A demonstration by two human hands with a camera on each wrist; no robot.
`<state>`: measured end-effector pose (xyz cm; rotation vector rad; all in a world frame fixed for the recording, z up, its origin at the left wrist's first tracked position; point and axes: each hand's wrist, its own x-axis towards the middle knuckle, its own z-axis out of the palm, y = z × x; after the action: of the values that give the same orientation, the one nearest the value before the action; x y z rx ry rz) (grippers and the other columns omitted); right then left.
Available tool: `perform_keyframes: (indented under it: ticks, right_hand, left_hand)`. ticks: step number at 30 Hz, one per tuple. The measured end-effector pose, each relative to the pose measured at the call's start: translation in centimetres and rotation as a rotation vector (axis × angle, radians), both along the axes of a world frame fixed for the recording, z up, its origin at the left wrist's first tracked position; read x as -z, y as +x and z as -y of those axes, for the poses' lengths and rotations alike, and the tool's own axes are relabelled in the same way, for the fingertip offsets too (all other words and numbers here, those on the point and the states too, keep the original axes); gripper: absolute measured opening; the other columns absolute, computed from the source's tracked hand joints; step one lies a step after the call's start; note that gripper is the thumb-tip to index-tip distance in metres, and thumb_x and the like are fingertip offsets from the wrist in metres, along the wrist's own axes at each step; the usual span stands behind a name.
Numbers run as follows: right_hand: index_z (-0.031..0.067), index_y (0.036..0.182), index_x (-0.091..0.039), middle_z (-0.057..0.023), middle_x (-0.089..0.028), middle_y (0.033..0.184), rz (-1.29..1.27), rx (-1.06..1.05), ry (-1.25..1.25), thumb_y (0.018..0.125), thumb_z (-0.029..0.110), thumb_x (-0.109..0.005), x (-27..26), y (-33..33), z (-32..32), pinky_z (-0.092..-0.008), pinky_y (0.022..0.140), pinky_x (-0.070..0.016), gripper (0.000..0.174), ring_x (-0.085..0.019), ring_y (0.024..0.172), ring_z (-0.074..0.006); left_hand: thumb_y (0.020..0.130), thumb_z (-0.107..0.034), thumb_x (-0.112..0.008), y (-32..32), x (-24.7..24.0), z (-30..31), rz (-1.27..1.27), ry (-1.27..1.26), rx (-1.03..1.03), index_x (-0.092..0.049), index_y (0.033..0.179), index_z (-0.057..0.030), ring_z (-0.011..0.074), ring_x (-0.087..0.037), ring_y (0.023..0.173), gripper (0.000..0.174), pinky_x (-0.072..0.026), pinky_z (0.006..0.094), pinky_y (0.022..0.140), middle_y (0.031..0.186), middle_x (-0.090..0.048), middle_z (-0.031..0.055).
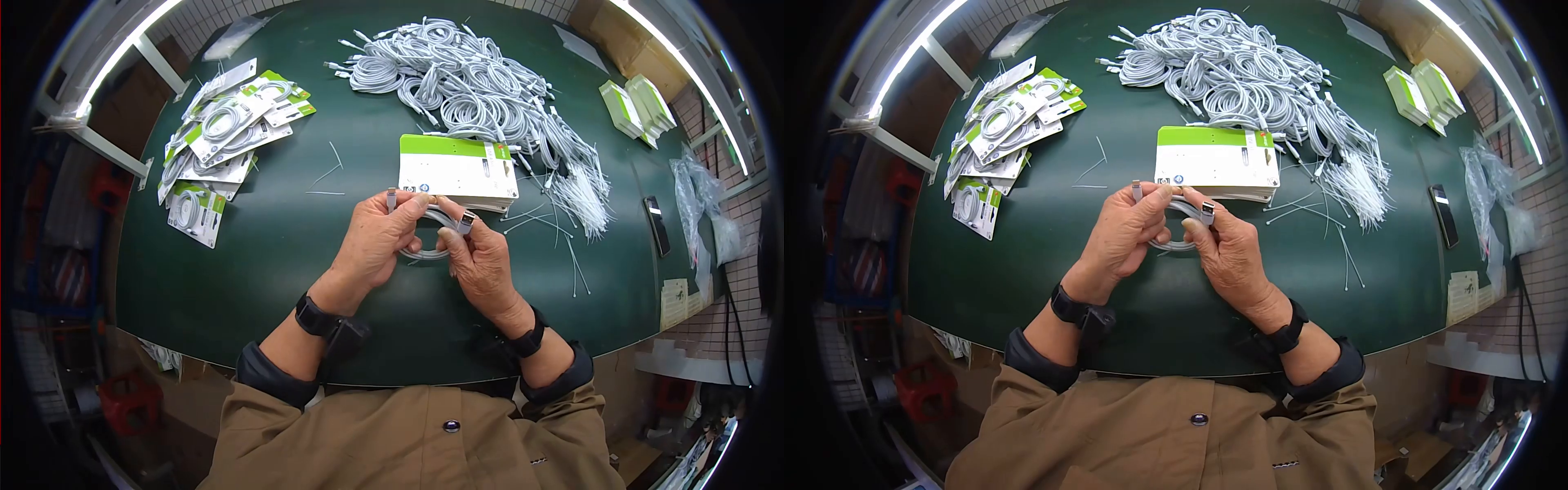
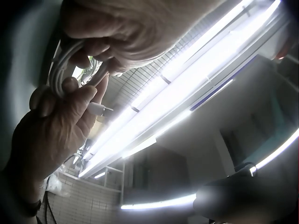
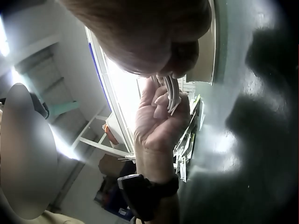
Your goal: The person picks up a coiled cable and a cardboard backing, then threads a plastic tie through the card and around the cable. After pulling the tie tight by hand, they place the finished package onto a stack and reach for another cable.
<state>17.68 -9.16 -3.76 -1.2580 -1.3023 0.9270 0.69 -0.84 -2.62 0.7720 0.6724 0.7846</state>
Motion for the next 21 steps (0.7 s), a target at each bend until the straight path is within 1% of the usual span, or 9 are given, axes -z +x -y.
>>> perform_keyframes:
  ticks: [2,6,9,12,15,16,18,21]
  right_hand:
    - [0.0052,0.143,-0.063,-0.0078,-0.076,0.101,0.070,0.026,0.048,0.104,0.007,-0.065,0.2,-0.1,0.0,-0.0278,0.071,-0.0579,0.038,-0.068,0.075,-0.0107]
    - [0.0036,0.138,-0.065,-0.0098,-0.077,0.101,0.165,0.054,0.103,0.105,0.008,-0.065,0.5,0.2,0.0,-0.0283,0.068,-0.0569,0.034,-0.069,0.075,-0.0121]
    - [0.0021,0.134,-0.066,-0.0091,-0.078,0.098,0.127,0.049,-0.036,0.105,0.010,-0.064,-0.2,0.4,0.1,-0.0292,0.063,-0.0546,0.030,-0.069,0.073,-0.0138]
    - [0.0022,0.129,-0.068,-0.0072,-0.077,0.092,0.160,0.064,0.075,0.106,0.014,-0.063,0.4,0.5,-0.5,-0.0271,0.061,-0.0517,0.026,-0.066,0.070,-0.0114]
    - [0.0011,0.124,-0.067,-0.0053,-0.074,0.089,0.187,-0.012,-0.016,0.108,0.016,-0.060,-0.2,1.0,-0.5,-0.0251,0.063,-0.0517,0.023,-0.062,0.068,-0.0079]
    - [0.0006,0.123,-0.067,-0.0044,-0.073,0.089,0.092,-0.056,-0.090,0.109,0.018,-0.058,-0.2,1.3,-0.6,-0.0245,0.064,-0.0520,0.024,-0.061,0.068,-0.0070]
    - [-0.0005,0.121,-0.066,-0.0024,-0.070,0.089,-0.100,-0.143,-0.237,0.111,0.020,-0.055,0.0,1.7,-0.7,-0.0234,0.064,-0.0524,0.025,-0.060,0.068,-0.0053]
    - [-0.0022,0.118,-0.064,-0.0003,-0.063,0.090,-0.244,-0.249,-0.278,0.112,0.022,-0.051,0.7,2.3,-0.9,-0.0239,0.062,-0.0530,0.028,-0.055,0.066,-0.0051]
  left_hand:
    - [0.103,-0.019,-0.070,0.2,0.1,0.1,-0.031,0.035,-0.017,-0.070,0.107,-0.0029,0.0033,-0.039,0.055,0.017,-0.0433,0.0274,0.059,0.067,-0.047,-0.0074]
    - [0.103,-0.018,-0.070,0.4,0.5,0.1,-0.085,0.087,-0.038,-0.070,0.106,-0.0022,0.0038,-0.040,0.055,0.016,-0.0449,0.0276,0.060,0.067,-0.049,-0.0063]
    - [0.102,-0.017,-0.071,0.5,0.6,0.1,-0.101,0.109,-0.041,-0.070,0.104,-0.0023,0.0045,-0.042,0.056,0.015,-0.0472,0.0278,0.061,0.068,-0.052,-0.0054]
    - [0.102,-0.017,-0.071,0.4,0.4,0.0,-0.098,0.112,-0.050,-0.070,0.102,-0.0023,0.0050,-0.044,0.056,0.014,-0.0492,0.0283,0.063,0.069,-0.053,-0.0048]
    - [0.101,-0.016,-0.072,0.1,0.5,-0.3,-0.094,0.110,-0.044,-0.070,0.102,-0.0021,0.0050,-0.045,0.056,0.014,-0.0498,0.0287,0.062,0.070,-0.055,-0.0043]
    - [0.101,-0.016,-0.072,-0.1,0.5,-0.4,-0.094,0.110,-0.037,-0.070,0.101,-0.0020,0.0050,-0.045,0.056,0.014,-0.0498,0.0288,0.062,0.071,-0.055,-0.0041]
    - [0.101,-0.017,-0.072,-0.2,0.3,-0.6,-0.173,0.142,-0.014,-0.070,0.101,-0.0020,0.0050,-0.045,0.056,0.015,-0.0496,0.0288,0.061,0.071,-0.056,-0.0038]
    - [0.101,-0.018,-0.072,-0.2,0.2,-0.8,-0.231,0.167,0.007,-0.070,0.099,-0.0023,0.0047,-0.045,0.055,0.016,-0.0488,0.0284,0.060,0.071,-0.057,-0.0039]
